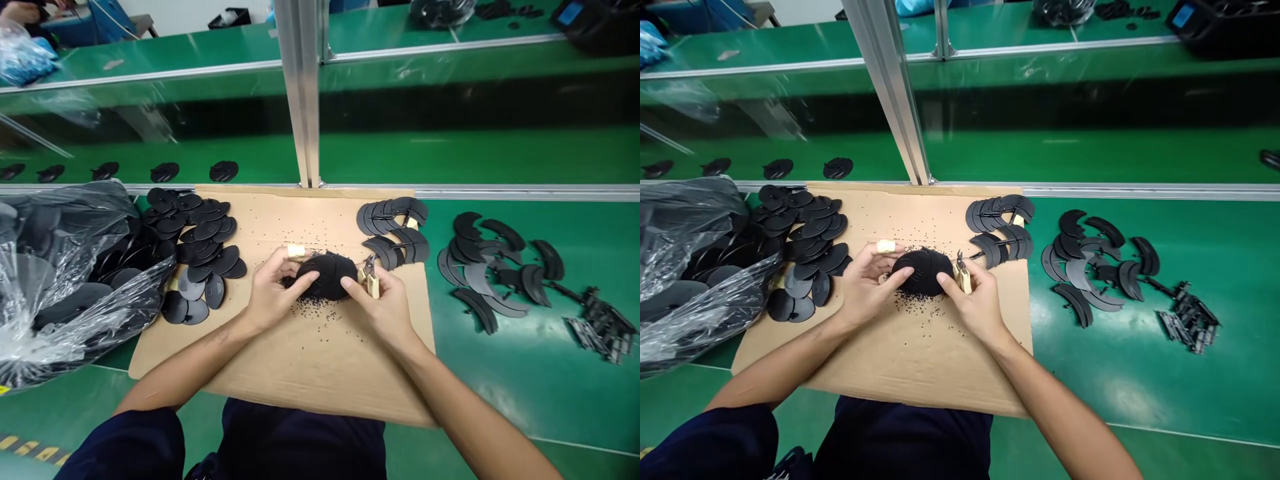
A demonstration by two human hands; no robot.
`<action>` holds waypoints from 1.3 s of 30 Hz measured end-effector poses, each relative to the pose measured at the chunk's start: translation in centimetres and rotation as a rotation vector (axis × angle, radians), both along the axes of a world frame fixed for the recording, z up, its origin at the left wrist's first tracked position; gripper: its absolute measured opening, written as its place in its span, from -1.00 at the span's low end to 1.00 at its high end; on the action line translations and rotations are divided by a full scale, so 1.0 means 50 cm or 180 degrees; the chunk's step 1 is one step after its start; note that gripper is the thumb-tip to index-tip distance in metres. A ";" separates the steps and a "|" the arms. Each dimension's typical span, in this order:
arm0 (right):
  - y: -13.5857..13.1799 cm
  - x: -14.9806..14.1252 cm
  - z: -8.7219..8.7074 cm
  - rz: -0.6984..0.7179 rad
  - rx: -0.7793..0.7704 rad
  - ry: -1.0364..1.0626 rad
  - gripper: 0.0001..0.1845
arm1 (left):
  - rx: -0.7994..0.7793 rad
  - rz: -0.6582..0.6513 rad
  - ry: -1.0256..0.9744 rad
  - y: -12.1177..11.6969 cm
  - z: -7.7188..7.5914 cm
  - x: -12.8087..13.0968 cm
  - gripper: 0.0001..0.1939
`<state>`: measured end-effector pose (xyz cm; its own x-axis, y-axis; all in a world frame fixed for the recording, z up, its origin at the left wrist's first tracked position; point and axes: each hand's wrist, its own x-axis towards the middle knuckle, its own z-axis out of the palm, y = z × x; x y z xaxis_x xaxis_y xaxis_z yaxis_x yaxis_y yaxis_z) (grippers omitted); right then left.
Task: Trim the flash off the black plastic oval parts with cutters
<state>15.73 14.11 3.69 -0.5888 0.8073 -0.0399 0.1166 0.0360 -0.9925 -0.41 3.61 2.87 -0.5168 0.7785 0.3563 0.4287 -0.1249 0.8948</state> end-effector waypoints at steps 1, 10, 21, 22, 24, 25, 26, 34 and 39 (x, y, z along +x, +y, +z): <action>-0.003 -0.001 0.000 0.0040 0.0028 0.0012 -0.61 | -0.0065 -0.0016 -0.0003 0.001 -0.003 0.003 -0.70; -0.015 -0.004 -0.006 0.0027 0.0265 0.0099 -0.66 | -0.0384 -0.0033 -0.0064 0.001 -0.013 0.002 -0.73; 0.001 0.004 -0.015 0.0204 0.1322 0.0140 -0.82 | -0.0301 -0.0828 0.0630 -0.003 -0.001 -0.014 -0.80; 0.003 0.006 -0.014 0.0270 0.1479 0.0139 -0.79 | -0.0266 -0.0910 0.0921 -0.006 0.002 -0.016 -0.82; 0.005 0.009 -0.012 0.0505 0.1696 0.0130 -0.83 | -0.0174 -0.0999 0.1321 -0.012 0.005 -0.016 -0.84; 0.004 0.010 -0.012 0.0605 0.1750 0.0142 -0.87 | -0.0142 -0.0991 0.1364 -0.014 0.006 -0.015 -0.83; 0.003 0.010 -0.013 0.0681 0.1782 0.0163 -0.89 | -0.0121 -0.0950 0.1308 -0.015 0.007 -0.013 -0.82; -0.013 0.004 -0.027 0.0619 0.1828 0.0668 -0.79 | 0.0411 -0.0896 0.0778 -0.013 0.017 -0.013 -0.75; -0.015 0.003 -0.029 0.0770 0.1688 0.0692 -0.78 | 0.0636 -0.0881 0.1009 -0.017 0.020 -0.017 -0.73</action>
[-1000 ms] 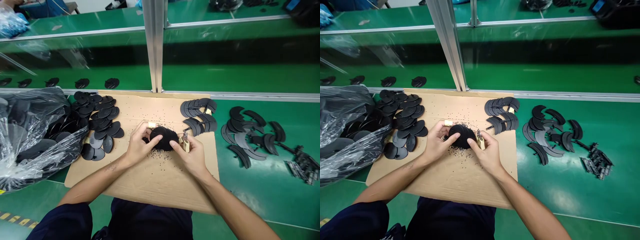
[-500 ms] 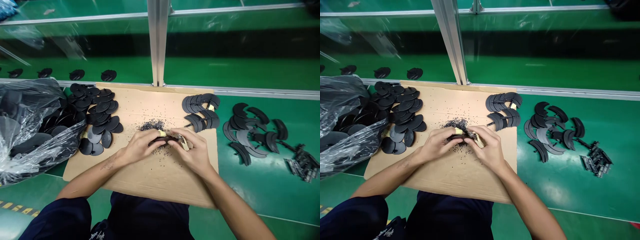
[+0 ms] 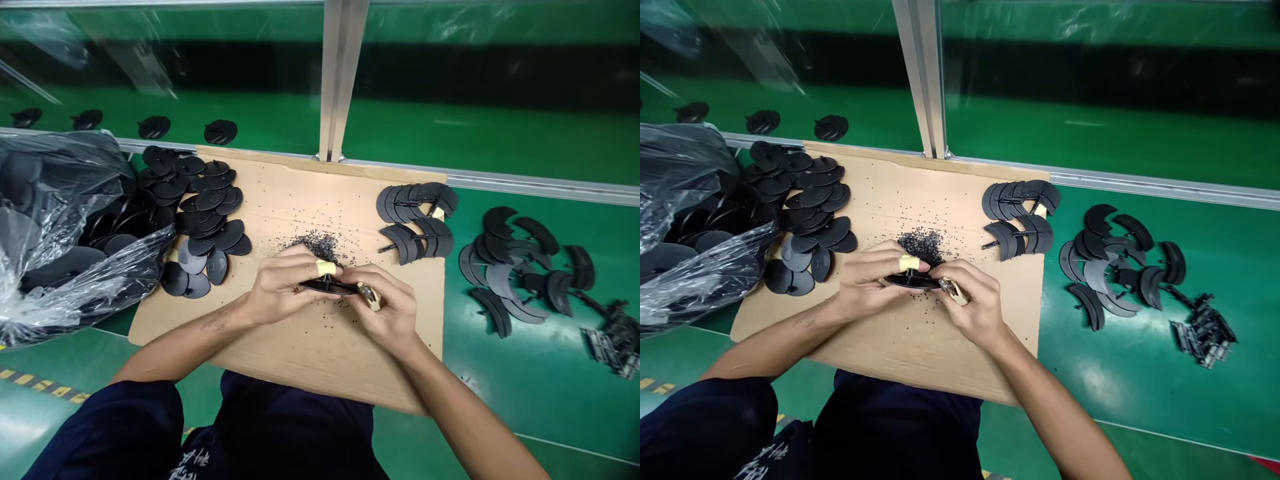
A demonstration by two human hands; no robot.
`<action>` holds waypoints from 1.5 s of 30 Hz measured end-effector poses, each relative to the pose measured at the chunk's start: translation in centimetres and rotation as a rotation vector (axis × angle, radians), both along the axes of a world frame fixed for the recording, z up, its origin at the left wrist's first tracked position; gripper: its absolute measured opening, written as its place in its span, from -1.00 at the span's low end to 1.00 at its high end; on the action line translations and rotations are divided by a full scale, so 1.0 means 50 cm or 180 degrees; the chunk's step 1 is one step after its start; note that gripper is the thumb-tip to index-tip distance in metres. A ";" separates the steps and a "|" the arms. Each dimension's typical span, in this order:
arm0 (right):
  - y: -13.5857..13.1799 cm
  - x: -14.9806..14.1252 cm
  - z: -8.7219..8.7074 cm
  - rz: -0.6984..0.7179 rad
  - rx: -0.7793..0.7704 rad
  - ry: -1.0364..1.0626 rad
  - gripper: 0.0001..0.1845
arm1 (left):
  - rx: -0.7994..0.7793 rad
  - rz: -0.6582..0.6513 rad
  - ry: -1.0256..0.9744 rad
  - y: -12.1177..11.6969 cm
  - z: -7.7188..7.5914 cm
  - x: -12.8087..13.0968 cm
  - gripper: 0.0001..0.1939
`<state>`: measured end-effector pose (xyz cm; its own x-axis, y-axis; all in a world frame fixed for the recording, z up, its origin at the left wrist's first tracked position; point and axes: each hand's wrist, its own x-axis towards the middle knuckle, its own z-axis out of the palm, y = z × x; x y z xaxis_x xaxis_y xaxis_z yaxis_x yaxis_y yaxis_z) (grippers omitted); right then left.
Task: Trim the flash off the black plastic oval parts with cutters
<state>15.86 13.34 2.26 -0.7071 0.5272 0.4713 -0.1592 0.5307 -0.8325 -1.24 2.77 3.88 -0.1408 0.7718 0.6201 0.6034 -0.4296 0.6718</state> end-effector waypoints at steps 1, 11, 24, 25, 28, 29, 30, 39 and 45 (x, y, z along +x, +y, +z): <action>0.000 0.000 0.000 0.0032 -0.0026 -0.0001 -0.78 | 0.0027 0.0016 0.0019 -0.001 0.001 -0.001 -0.73; 0.001 -0.001 0.003 0.0058 -0.0138 -0.0181 -0.85 | -0.0151 -0.0030 0.0245 -0.006 0.007 -0.006 -0.77; 0.003 -0.005 0.016 -0.0020 -0.0491 -0.0351 -0.97 | -0.0359 0.0011 0.0121 -0.009 0.001 0.006 -0.70; 0.004 -0.006 0.017 -0.0043 -0.0493 -0.0354 -0.97 | -0.0407 -0.0039 0.0079 -0.009 -0.002 0.006 -0.69; 0.006 -0.005 0.016 -0.0068 -0.0367 -0.0278 -0.93 | -0.0361 -0.0079 -0.0009 -0.010 -0.008 0.004 -0.70; 0.006 -0.004 0.015 -0.0073 -0.0281 -0.0222 -0.90 | -0.0322 -0.0062 -0.0001 -0.010 -0.009 0.003 -0.70; 0.007 -0.003 0.014 -0.0085 -0.0190 -0.0162 -0.87 | -0.0287 -0.0053 0.0031 -0.009 -0.010 0.002 -0.70; 0.011 0.004 0.014 -0.0015 0.0016 -0.0150 -0.86 | -0.0413 -0.0114 0.0268 -0.009 -0.016 -0.005 -0.73; 0.036 0.014 0.020 -0.0226 0.0425 -0.0555 -0.75 | -0.0537 -0.0041 0.0196 -0.011 -0.014 -0.013 -0.69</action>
